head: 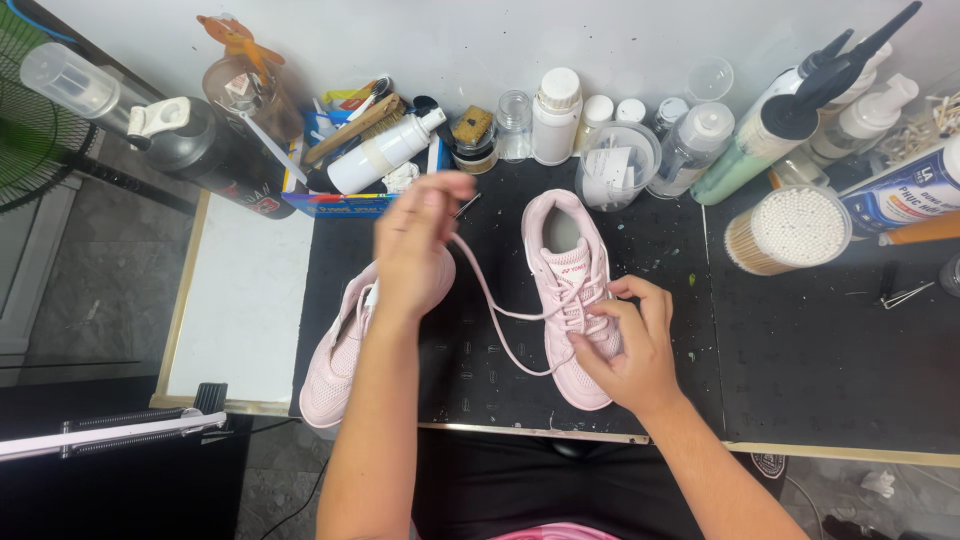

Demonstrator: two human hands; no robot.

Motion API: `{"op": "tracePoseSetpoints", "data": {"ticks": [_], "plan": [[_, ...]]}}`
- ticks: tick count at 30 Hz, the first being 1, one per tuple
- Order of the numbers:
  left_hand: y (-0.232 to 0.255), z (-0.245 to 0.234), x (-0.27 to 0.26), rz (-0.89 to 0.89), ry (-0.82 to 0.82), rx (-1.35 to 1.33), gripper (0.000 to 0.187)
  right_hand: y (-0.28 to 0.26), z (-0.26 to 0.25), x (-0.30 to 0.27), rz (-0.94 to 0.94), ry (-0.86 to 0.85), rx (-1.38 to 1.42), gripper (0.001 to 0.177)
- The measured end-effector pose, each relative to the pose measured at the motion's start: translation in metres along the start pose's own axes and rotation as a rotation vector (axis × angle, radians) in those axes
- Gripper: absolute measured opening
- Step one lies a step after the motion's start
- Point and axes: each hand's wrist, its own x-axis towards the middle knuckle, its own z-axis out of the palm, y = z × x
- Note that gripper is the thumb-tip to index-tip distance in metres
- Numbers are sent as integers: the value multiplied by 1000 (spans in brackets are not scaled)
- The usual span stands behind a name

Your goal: The person threads pink shoelaces through the eyelets of a pair of pink sneakers. They pull the laces tight, adjust the tongue, and tie a knot on the right shoe. The person then repeats the lacing process on the left shoe, ensuring the laces are evenly distributed.

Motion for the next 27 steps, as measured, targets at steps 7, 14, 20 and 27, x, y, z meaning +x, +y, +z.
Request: {"op": "tracePoseSetpoints", "data": {"ticks": [7,14,20,27], "plan": [[38,-35,-7,128,300,-70,44,-3,-9,-5,268,-35,267,15],[58,-82,-17,226,420,-97,52,69,-69,0,735,68,1269,14],[52,-60,-44,-112,360,72,44,66,-87,32,608,118,321,20],[3,28,-84,-29,-14,709,41,12,-45,73,-54,-70,116,42]]}}
